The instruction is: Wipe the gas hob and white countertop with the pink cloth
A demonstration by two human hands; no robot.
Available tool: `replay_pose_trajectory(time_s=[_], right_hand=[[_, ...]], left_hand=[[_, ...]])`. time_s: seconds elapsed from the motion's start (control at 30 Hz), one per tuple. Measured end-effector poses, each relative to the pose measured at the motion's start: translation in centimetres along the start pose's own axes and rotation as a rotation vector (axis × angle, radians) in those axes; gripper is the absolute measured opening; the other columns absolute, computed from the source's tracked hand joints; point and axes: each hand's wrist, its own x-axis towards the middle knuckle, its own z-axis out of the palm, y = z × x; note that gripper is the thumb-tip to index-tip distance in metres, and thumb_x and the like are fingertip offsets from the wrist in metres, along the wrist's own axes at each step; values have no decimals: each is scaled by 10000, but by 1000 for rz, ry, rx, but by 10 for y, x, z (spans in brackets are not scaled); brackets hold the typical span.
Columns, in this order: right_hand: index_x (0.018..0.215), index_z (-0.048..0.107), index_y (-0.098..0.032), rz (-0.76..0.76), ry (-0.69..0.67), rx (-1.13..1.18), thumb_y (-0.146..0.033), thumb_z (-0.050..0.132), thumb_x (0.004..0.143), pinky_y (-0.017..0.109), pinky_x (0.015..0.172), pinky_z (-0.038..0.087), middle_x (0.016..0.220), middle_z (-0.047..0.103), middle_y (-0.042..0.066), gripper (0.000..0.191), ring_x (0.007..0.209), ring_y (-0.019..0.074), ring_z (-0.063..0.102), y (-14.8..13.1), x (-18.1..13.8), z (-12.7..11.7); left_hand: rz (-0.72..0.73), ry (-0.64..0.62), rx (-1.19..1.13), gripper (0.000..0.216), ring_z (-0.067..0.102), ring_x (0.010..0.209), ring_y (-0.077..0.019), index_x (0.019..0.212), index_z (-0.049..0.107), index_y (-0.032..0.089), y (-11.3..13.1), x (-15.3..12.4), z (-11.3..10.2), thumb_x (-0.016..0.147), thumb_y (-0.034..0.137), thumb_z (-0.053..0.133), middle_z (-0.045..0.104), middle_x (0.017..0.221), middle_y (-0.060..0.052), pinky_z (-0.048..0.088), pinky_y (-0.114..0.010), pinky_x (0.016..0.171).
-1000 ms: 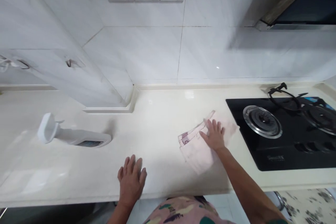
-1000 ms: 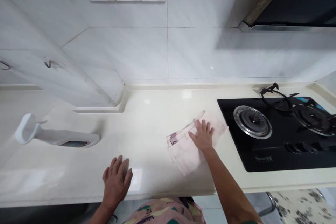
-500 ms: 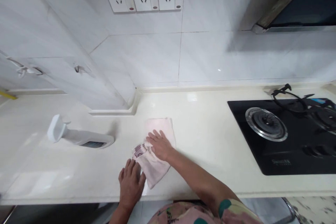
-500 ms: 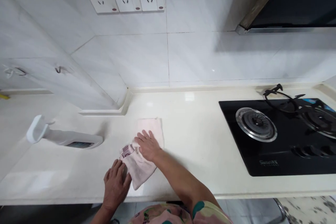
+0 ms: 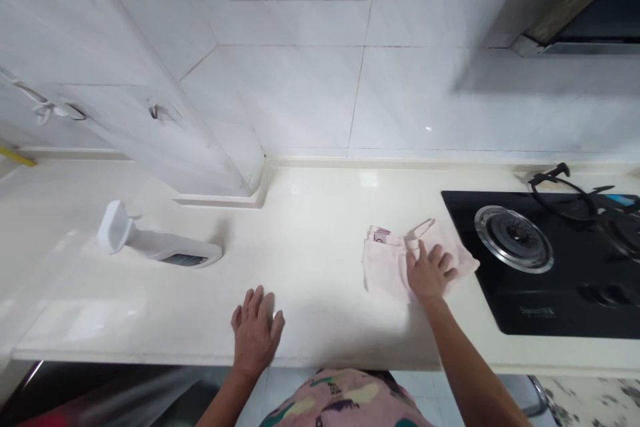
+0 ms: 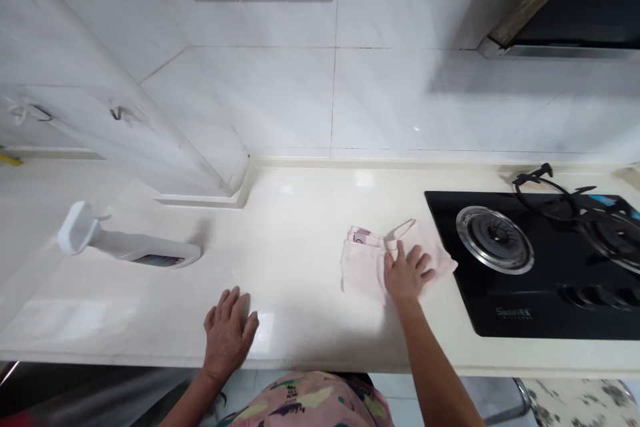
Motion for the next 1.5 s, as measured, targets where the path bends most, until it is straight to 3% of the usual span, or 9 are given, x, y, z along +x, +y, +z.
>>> replay_pose_trajectory(time_s=[0.1, 0.33, 0.47, 0.63, 0.87, 1.03, 1.2, 1.33, 1.5], right_hand=[[1618, 366, -204, -125, -108, 12, -630, 267, 1021, 770, 1137, 132, 1694, 197, 262, 741, 1551, 512, 112, -43, -18, -3], [1616, 365, -309, -598, -441, 220, -807, 406, 924, 732, 1189, -23, 1750, 87, 149, 853, 1583, 476, -43, -205, -26, -29], [1560, 458, -313, -951, -444, 318, -694, 411, 995, 670, 1233, -34, 1744, 175, 86, 684, 1604, 398, 20, -226, -84, -30], [1516, 510, -336, -1042, -224, 377, -478, 493, 1030, 521, 1290, 32, 1698, 331, 11, 507, 1599, 265, 163, -127, -128, -19], [1580, 436, -269, -563, 78, 72, -543, 371, 1025, 603, 1237, 215, 1702, 311, 85, 622, 1593, 340, 185, 82, -82, 9], [1634, 292, -123, -492, 195, 69, -661, 240, 998, 622, 1219, 254, 1660, 353, 198, 835, 1573, 371, 238, 121, -10, 36], [1544, 420, -22, -339, 161, 107, -737, 157, 949, 645, 1203, 252, 1619, 367, 286, 967, 1534, 439, 281, 63, 107, 45], [1461, 517, -32, -187, 58, 169, -759, 221, 904, 681, 1167, 258, 1591, 389, 308, 962, 1504, 472, 302, -3, 198, 43], [1455, 510, -29, -349, 7, 172, -604, 296, 936, 648, 1200, 211, 1612, 378, 286, 804, 1533, 423, 265, -119, 230, 47]], left_hand=[[16, -3, 26, 375, 428, 1468, -371, 1306, 619, 178, 2, 2, -1, 995, 334, 479, 558, 1508, -190, 309, -550, 1139], [35, 16, 31, 371, 450, 1456, -363, 1315, 603, 188, -1, 1, -2, 1009, 349, 469, 565, 1501, -185, 326, -544, 1133], [57, 29, 30, 391, 457, 1452, -367, 1335, 595, 179, -3, 1, -2, 1017, 366, 464, 568, 1501, -188, 334, -540, 1128], [67, 36, 9, 399, 452, 1458, -358, 1338, 604, 188, -4, 0, -1, 1020, 379, 458, 568, 1506, -180, 334, -536, 1128], [52, 29, -24, 381, 473, 1440, -329, 1320, 648, 246, -15, -2, 5, 1004, 380, 483, 595, 1491, -133, 334, -499, 1114], [41, -26, -24, 441, 485, 1428, -295, 1365, 641, 269, -41, 4, -2, 993, 449, 488, 547, 1546, -120, 386, -436, 1070], [-295, -17, 103, 518, 345, 1520, -359, 1406, 615, 206, -54, 14, -8, 1015, 450, 379, 436, 1613, -192, 353, -555, 1113], [-329, -9, 132, 532, 361, 1509, -376, 1406, 616, 196, -57, 16, -2, 999, 463, 403, 451, 1595, -214, 360, -593, 1111], [-319, -7, 184, 522, 402, 1488, -380, 1384, 649, 204, -60, 11, 3, 980, 465, 449, 485, 1574, -209, 387, -580, 1093]])
